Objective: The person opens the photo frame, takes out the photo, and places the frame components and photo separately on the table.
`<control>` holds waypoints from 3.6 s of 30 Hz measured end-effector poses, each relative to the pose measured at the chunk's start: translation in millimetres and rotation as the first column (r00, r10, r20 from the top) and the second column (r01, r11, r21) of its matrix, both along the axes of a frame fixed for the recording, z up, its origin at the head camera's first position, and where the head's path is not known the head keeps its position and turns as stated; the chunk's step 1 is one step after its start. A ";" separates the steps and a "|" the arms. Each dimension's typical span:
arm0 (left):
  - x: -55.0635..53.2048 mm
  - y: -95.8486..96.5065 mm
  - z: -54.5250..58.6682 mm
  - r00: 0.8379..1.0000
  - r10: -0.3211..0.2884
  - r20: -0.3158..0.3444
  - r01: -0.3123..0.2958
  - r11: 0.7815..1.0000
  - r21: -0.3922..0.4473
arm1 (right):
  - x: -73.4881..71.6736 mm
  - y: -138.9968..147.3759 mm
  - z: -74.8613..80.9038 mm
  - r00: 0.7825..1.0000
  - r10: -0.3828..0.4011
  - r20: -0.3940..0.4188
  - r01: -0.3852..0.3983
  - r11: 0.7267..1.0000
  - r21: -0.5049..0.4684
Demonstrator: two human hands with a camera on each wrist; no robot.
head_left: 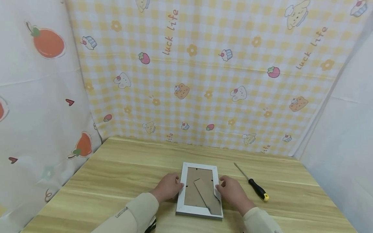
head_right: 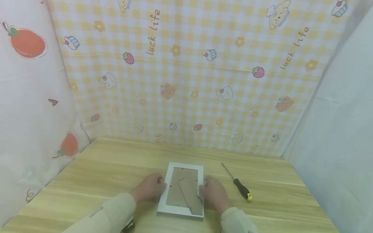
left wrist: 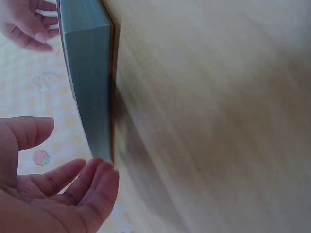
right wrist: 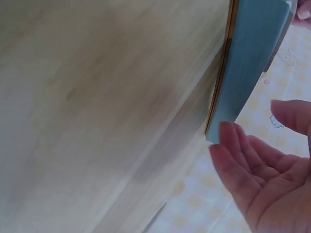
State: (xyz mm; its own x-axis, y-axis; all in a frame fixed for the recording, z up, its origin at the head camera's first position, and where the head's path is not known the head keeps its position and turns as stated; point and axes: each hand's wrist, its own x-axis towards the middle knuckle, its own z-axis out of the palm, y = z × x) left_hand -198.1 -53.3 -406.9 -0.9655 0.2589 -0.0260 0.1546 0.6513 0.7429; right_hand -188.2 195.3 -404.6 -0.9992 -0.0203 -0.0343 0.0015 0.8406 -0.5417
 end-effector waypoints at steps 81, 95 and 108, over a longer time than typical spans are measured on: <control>51.8 21.3 17.3 0.731 -0.332 -0.596 0.034 0.890 -0.454 | 18.1 70.2 3.0 0.949 -0.039 -0.312 0.117 0.965 0.236; 55.1 22.9 18.3 0.725 -0.352 -0.593 0.057 0.888 -0.457 | 18.1 80.5 2.4 0.965 -0.073 -0.251 0.140 0.956 0.258; 55.2 23.4 15.5 0.712 -0.357 -0.605 0.053 0.886 -0.460 | 13.4 95.7 -0.9 0.987 -0.106 -0.119 0.136 0.949 0.286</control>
State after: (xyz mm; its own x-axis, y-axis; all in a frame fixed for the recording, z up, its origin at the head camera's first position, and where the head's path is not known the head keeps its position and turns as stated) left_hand -142.9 -29.9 -391.4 -0.6916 0.5662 0.4484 0.6650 0.7415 0.0895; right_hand -174.9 291.0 -405.4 -0.9921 0.0967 0.0801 0.0712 0.9588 -0.2750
